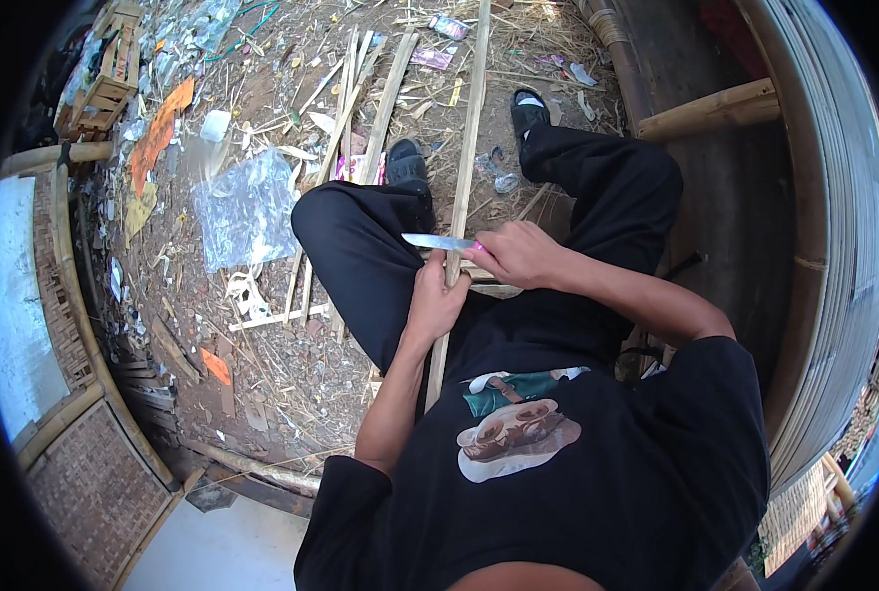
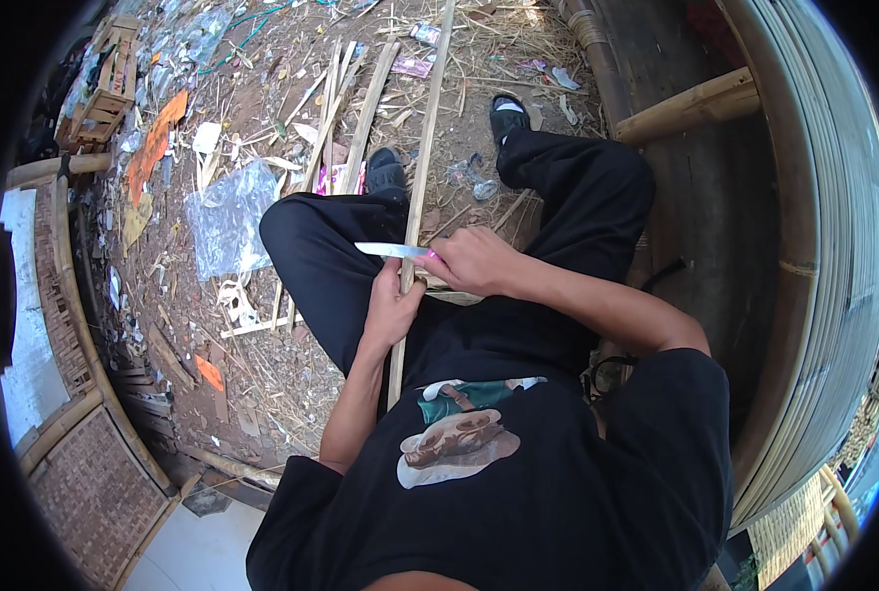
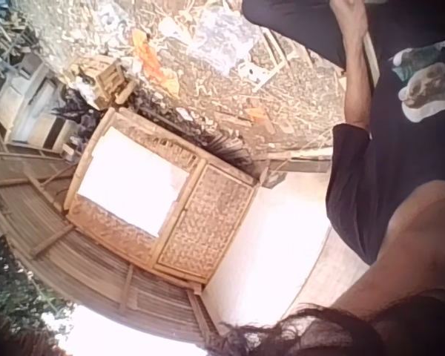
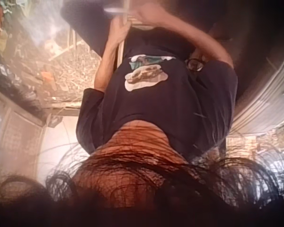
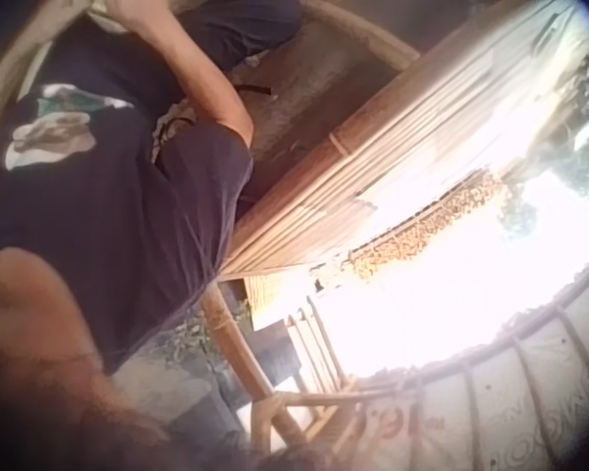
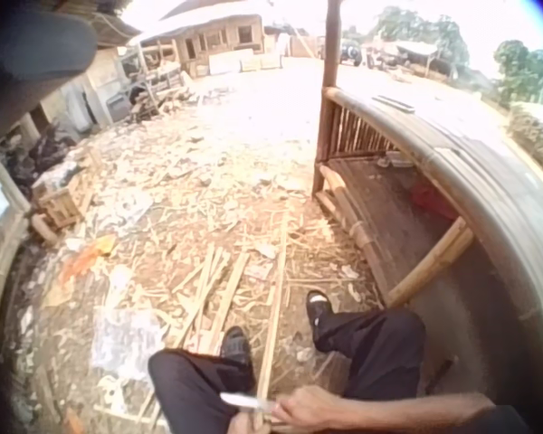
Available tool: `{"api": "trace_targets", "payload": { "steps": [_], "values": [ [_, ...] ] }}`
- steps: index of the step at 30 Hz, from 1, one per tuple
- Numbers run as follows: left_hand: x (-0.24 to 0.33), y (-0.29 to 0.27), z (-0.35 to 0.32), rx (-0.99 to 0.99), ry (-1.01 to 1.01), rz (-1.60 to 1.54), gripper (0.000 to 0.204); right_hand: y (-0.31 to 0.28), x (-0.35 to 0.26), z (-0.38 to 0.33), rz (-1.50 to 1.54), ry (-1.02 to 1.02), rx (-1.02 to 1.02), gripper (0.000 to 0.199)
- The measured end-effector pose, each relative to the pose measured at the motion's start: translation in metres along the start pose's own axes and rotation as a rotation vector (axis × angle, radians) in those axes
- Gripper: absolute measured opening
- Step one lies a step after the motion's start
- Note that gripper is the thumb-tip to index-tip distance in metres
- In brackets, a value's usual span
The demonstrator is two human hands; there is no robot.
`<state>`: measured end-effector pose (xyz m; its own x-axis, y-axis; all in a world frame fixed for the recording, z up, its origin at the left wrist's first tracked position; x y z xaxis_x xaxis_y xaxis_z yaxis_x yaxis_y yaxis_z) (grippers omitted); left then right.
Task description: The person whittles a thin wooden stick with a knife, repeatedly scraping the blade along the surface to smooth it.
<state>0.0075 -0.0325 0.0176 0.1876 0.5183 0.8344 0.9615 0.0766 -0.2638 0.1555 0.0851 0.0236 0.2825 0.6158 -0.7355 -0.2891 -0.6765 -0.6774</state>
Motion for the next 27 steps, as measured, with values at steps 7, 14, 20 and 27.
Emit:
{"api": "trace_targets", "payload": {
  "steps": [7, 14, 20, 27],
  "values": [
    [0.010, 0.001, -0.003, 0.011, 0.062, 0.033, 0.024, -0.008, 0.019, 0.007, -0.014, 0.087, 0.068, 0.054],
    [0.011, -0.003, -0.006, -0.042, -0.080, 0.002, 0.025, -0.013, 0.021, 0.005, -0.027, 0.093, 0.054, 0.055],
    [0.010, -0.002, -0.007, -0.037, -0.066, -0.021, 0.024, -0.032, 0.039, 0.016, 0.055, 0.124, 0.140, 0.055],
    [0.013, -0.002, -0.008, -0.009, 0.076, 0.011, 0.023, -0.028, 0.036, 0.011, 0.076, 0.099, -0.022, 0.056]
  ]
}}
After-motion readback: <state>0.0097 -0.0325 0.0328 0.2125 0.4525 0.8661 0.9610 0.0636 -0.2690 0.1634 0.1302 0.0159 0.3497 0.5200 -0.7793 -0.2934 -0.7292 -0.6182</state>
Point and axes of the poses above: each hand's wrist, its own z-axis towards the middle knuckle, its own y-axis out of the palm, x = y × z, the point moved 1 cm from there along z, towards the middle knuckle, and after that the axes turned 7 degrees about -y, right-handed, at the moved point
